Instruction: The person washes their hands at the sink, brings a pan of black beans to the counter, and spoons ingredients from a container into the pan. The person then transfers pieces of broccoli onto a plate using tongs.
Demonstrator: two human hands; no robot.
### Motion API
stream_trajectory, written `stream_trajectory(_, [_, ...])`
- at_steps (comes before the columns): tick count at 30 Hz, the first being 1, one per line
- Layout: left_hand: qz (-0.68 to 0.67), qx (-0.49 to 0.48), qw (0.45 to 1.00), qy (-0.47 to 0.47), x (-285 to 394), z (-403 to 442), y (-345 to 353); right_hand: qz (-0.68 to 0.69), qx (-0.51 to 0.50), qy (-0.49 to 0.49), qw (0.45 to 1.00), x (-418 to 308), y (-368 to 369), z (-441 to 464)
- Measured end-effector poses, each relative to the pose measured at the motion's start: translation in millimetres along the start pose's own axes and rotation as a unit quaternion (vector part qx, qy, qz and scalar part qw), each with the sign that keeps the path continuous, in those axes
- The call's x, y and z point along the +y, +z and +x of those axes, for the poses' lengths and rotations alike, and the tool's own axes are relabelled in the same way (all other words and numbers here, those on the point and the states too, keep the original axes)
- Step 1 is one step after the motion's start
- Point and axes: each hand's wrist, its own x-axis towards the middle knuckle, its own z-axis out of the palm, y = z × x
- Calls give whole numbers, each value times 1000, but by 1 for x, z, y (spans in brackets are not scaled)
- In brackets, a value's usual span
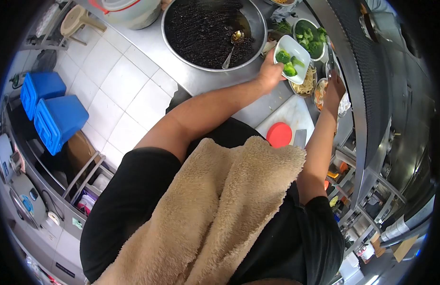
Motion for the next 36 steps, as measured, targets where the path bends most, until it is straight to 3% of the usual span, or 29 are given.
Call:
stream_trajectory(1, [-2,8,1000,-5,2,-1,2,-30,-1,-70,997,9,-11,-4])
stream_trajectory(3, [-5,27,1000,-14,0,-1,3,-83,-12,-109,991,6,-31,-29])
stream_trajectory(6, [8,12,1000,-19,-5,5,-4,-85,-39,-90,992,-5,-43,-78])
stream_trajectory(9, [15,-4,1000,-24,-8,8,-6,-222,-108,-137,959,-16,-44,-101])
stream_trajectory(13, [12,-7,999,-44,0,2,-7,-359,-98,-180,911,-37,-41,-119])
stream_trajectory(16, [17,-4,999,-32,0,3,-10,-315,-88,-201,923,-46,-52,-121])
stream_trajectory(23, [44,11,999,-12,9,-4,-8,-468,-144,-190,851,-78,-57,-140])
stream_trajectory(33, [4,36,999,3,-1,-4,-1,-236,2,-186,954,-34,-33,-165])
stream_trajectory(36, [-10,22,1000,2,-3,-8,2,-327,18,-221,919,-24,-11,-176])
